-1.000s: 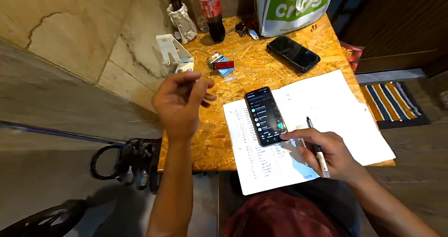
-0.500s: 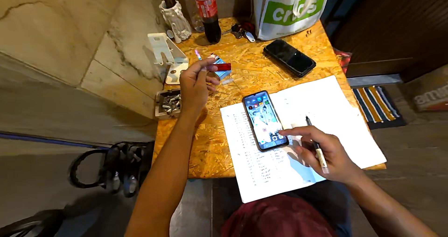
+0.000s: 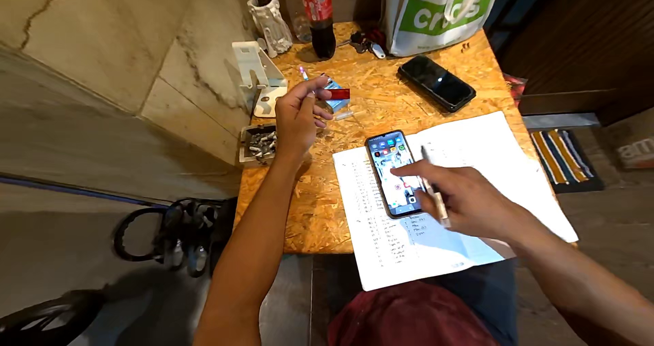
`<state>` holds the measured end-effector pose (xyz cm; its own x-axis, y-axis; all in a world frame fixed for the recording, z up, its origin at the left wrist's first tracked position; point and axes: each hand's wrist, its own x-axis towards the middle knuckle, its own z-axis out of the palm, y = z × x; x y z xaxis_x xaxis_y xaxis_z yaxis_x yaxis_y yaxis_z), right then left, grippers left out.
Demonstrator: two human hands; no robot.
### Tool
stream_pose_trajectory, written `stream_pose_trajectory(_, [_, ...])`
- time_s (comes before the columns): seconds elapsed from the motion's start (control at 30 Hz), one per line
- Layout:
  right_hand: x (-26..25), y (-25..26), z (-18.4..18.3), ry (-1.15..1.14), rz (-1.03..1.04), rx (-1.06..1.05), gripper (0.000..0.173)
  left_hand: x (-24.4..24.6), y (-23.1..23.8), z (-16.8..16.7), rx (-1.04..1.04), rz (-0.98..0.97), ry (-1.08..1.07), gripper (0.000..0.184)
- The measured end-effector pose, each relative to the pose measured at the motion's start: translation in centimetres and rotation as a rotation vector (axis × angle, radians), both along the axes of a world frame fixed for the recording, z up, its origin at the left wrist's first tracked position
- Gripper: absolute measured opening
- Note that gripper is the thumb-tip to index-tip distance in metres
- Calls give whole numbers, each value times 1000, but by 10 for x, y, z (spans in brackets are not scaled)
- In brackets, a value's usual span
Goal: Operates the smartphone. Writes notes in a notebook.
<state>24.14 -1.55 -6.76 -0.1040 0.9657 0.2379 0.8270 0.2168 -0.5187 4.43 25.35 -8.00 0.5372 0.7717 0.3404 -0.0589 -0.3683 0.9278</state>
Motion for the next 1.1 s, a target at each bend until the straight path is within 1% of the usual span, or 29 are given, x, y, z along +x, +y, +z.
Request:
stream_pose_trajectory(0.13, [20, -6, 1, 92, -106, 28, 42, -1, 1, 2, 4, -1, -12, 40])
stream_pose_trajectory(0.3, [28, -8, -1, 116, -129, 2, 41, 1, -1, 1, 24, -15, 10, 40])
stream_pose_trajectory(0.53, [30, 15, 11, -29, -81, -54, 45, 1, -2, 4, 26, 0, 2, 40])
stream_pose_trajectory(0.8, [23, 46, 9, -147, -10, -151, 47, -1, 2, 2, 13, 16, 9, 40])
stream_pose_trajectory(0.93, [28, 37, 7, -94, 42, -85, 43, -3, 5, 3, 18, 19, 11, 40])
stream_pose_trajectory(1.03, [35, 19, 2, 14, 128, 31, 31, -2, 5, 4, 19, 14, 8, 40])
stream_pose_trajectory(1.1, [37, 3, -1, 111, 179, 63, 26, -2, 5, 3, 24, 9, 17, 40])
